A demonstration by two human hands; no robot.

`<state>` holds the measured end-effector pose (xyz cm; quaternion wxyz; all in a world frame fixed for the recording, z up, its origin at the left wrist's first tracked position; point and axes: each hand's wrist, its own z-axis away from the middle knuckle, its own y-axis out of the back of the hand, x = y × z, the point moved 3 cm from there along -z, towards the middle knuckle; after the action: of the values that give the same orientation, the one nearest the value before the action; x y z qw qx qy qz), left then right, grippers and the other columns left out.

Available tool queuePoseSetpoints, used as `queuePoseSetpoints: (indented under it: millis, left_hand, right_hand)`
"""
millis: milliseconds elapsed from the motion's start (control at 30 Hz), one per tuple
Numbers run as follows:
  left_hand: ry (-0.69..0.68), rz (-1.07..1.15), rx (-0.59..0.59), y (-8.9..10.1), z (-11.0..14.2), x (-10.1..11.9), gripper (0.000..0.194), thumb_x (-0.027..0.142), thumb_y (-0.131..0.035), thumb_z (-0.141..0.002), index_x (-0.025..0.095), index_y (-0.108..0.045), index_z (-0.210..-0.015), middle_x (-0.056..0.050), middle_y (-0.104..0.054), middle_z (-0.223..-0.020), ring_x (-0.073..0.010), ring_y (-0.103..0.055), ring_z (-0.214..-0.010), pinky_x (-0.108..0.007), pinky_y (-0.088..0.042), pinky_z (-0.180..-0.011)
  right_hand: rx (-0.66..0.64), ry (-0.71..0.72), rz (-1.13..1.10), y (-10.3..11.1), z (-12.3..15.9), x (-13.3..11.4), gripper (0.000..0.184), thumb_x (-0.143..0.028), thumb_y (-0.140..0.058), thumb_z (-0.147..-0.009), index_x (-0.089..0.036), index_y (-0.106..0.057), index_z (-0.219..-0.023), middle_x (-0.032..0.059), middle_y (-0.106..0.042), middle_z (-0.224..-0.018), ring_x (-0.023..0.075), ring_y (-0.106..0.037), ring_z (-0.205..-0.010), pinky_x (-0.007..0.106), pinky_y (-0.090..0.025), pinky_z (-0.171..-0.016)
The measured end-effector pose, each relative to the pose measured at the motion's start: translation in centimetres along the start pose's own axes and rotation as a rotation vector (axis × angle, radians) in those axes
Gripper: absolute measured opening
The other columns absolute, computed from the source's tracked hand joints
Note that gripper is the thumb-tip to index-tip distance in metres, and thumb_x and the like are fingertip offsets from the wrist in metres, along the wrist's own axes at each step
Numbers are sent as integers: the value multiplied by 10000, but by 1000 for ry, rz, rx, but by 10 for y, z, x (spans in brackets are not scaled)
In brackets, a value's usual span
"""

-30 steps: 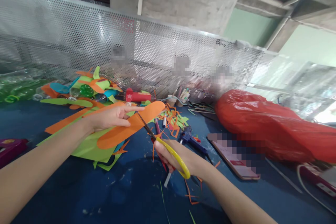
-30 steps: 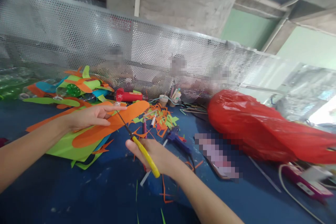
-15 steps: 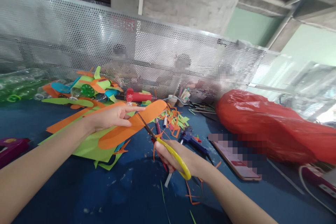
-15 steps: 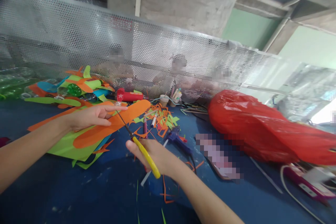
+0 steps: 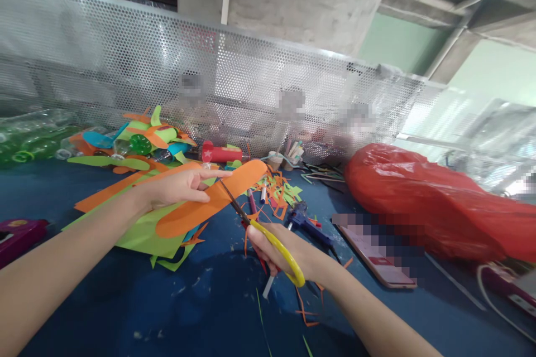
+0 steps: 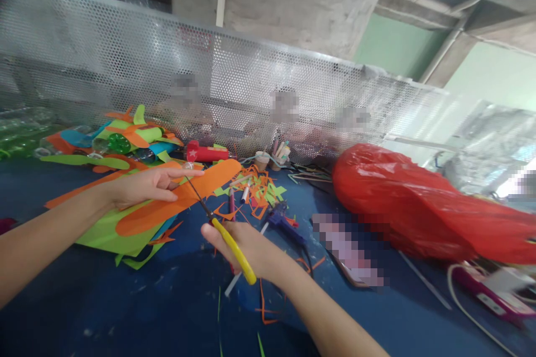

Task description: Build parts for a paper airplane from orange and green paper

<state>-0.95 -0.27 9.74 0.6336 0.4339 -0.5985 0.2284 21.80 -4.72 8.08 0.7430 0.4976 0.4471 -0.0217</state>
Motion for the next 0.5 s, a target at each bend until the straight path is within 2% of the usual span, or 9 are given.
queuePoseSetpoints:
  millis: [133,300,500]
  left_hand:
    - [15,6,22,1,1,1,641,193,-645,-730,323,-481,-1335,-7,-609,-1277,-269,-454,-1281,-388,-374,-1030]
    - [-27,-61,191,6,2,3,613,194,-714,-623,316,-600,-1212,-17,-661,-1186,-332,-490,-1237,-393,-436,-950]
    - [-8,-111,73,4,2,1,600,212,-659,-720,343,-526,-1290,-3,-640,-1228,-300,-470,-1261,-409,-388,-997]
  right_hand:
    - [4,-15,-2,0,0,0,598,-725,-213,-855,-205,-395,-624,-26,-450,-501,121,-496,-454,224,-370,-455]
    - [13,-22,-4,-1,0,-1,601,-728,-215,-852,-205,-393,-616,-29,-439,-491,112,-484,-439,219,-373,-451]
    - [6,-41,-11,-1,0,-1,612,-734,-222,-846,-199,-390,-600,-32,-429,-472,88,-449,-400,199,-369,-423]
